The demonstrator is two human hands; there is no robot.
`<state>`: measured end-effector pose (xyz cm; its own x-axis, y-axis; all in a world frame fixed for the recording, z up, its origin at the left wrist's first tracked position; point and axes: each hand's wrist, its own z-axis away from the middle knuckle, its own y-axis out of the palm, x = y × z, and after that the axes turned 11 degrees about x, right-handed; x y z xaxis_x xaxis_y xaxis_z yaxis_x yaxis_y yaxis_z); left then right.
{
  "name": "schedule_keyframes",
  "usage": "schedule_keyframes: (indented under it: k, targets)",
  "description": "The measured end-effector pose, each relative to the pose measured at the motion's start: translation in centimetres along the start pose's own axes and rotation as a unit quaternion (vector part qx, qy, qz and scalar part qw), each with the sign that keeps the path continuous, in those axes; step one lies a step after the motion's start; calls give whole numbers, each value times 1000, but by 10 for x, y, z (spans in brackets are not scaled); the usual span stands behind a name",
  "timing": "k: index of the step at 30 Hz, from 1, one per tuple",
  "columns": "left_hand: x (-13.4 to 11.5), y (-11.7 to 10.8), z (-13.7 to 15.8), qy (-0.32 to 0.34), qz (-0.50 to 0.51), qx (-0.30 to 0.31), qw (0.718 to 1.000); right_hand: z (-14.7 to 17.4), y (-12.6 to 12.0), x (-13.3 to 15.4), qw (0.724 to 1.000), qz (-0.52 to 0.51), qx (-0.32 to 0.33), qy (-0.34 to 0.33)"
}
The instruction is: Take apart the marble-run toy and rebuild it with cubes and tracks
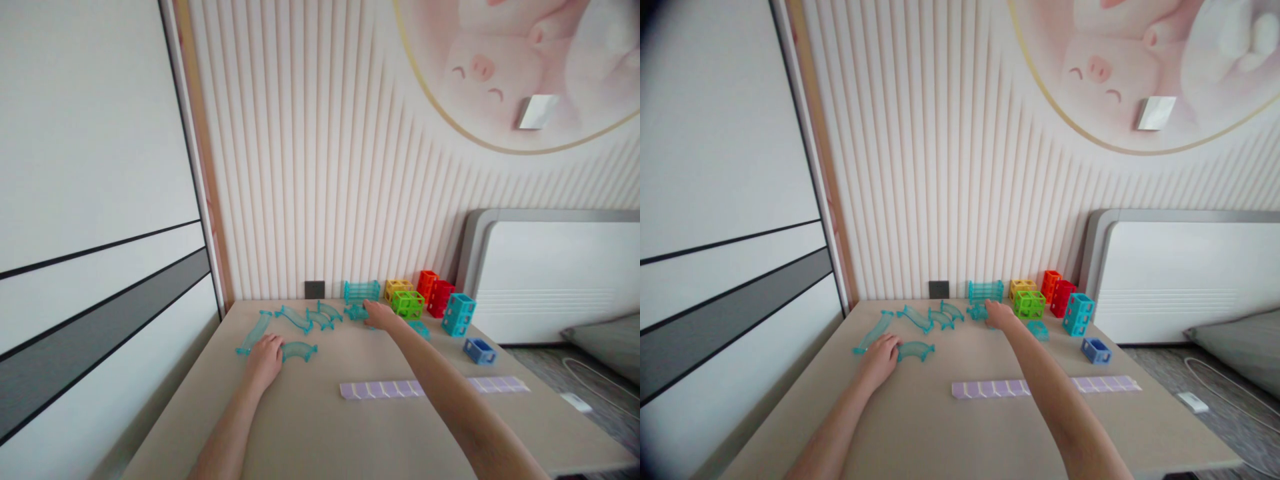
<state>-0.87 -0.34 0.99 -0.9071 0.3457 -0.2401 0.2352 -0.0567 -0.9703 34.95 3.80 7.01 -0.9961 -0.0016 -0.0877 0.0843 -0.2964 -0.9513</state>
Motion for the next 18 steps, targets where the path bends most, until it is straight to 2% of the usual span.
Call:
schedule_keyframes:
  k: [4,7,11,18]
  targets:
    - [3,0,-1,-48,-19,-4,999,8,-8,22,1000,-1,23,-18]
    - [5,0,-1,-73,-33,0,997,10,-21,40,999,-4,34,0]
    - [3,-2,2,-86,-42,2,995,5,-41,70,1000,-17,6,7]
    - [-5,-6,4,-67,-36,0,997,-14,-45,152,993,-57,9,-102]
